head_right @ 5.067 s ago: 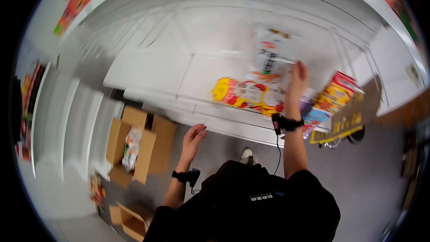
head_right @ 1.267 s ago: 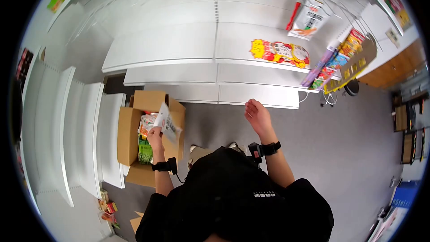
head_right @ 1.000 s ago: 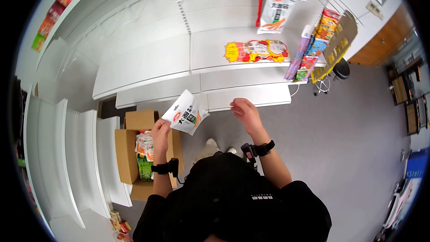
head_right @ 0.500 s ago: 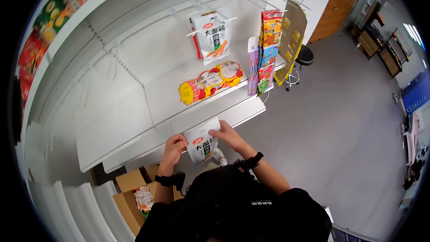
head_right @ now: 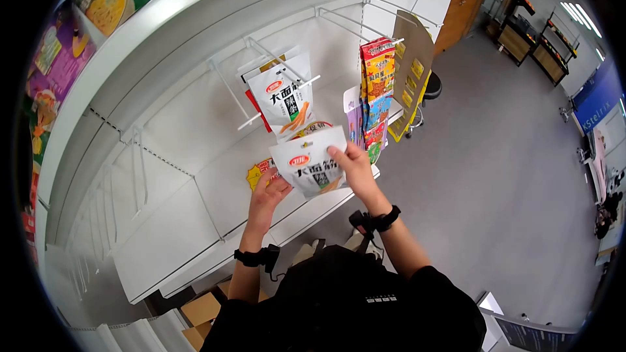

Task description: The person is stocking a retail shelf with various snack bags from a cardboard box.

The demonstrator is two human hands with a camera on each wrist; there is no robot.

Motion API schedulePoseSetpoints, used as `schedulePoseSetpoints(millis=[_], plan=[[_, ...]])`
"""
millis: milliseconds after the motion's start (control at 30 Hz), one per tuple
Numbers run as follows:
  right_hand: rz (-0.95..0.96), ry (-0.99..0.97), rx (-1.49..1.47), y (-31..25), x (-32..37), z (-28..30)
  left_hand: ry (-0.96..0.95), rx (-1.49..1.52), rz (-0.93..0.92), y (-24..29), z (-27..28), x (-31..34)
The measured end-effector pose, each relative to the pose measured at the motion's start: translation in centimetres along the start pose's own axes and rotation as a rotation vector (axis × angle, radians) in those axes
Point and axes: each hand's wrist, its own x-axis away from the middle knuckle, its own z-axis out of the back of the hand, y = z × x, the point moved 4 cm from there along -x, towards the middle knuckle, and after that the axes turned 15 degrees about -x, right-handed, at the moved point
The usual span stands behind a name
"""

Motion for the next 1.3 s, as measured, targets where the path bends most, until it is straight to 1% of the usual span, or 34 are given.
schedulePoseSetpoints(millis=[33,133,233,267,367,400,500,667,733,800,967,1100,1200,1300], plan=[[0.028,-0.001,-0.023,-1.0,-1.3,-0.2,-0.016,-0.039,-0.012,0.0,-0.5,-0.5],[0.07,-0.04,-0.063,-2.8,-4.3,-0.7,-0.024,-0.117,0.029,-0.9,-1.8,-0.7],[0.025,-0.125,-0.103,-4.0,-7.2,-1.4,0.028,-0.153,0.03,-0.2,-2.4,-1.5],[0.061,-0.114,-0.1,-3.9,-7.7,-1.4,0.048,-0.17,0.036,0.3,-2.6,-1.5],[0.003,-0.096,-0.154,-4.1,-8.5,-1.5,0.121,-0.185,0.048,0.5,-3.5,-1.4],[0.006,-0.104,-0.147,-4.0,-8.8,-1.6,0.144,-0.188,0.054,0.4,-3.7,-1.3],[-0.1,-0.169,-0.06,-2.9,-10.5,-0.4,0.206,-0.182,0.052,0.4,-4.5,-1.7],[-0.152,-0.241,-0.146,-3.6,-11.7,-0.5,0.301,-0.242,0.013,-0.7,-5.9,-2.0],[-0.183,-0.261,-0.138,-2.7,-12.3,-0.2,0.358,-0.252,0.016,-0.1,-6.8,-1.9],[-0.161,-0.285,-0.13,-2.5,-12.5,-0.6,0.422,-0.262,0.033,0.9,-7.9,-1.5],[-0.138,-0.301,-0.126,-2.3,-13.4,-1.2,0.599,-0.198,0.056,-0.6,-9.0,2.0],[-0.167,-0.331,-0.159,-1.8,-14.0,-1.4,0.708,-0.209,0.175,-1.5,-9.9,5.9],[-0.181,-0.331,-0.174,-1.0,-14.4,-1.1,0.788,-0.18,0.201,-2.9,-10.3,8.2],[-0.143,-0.341,-0.146,-0.8,-14.4,-0.5,0.857,-0.179,0.239,-3.4,-10.6,9.9]])
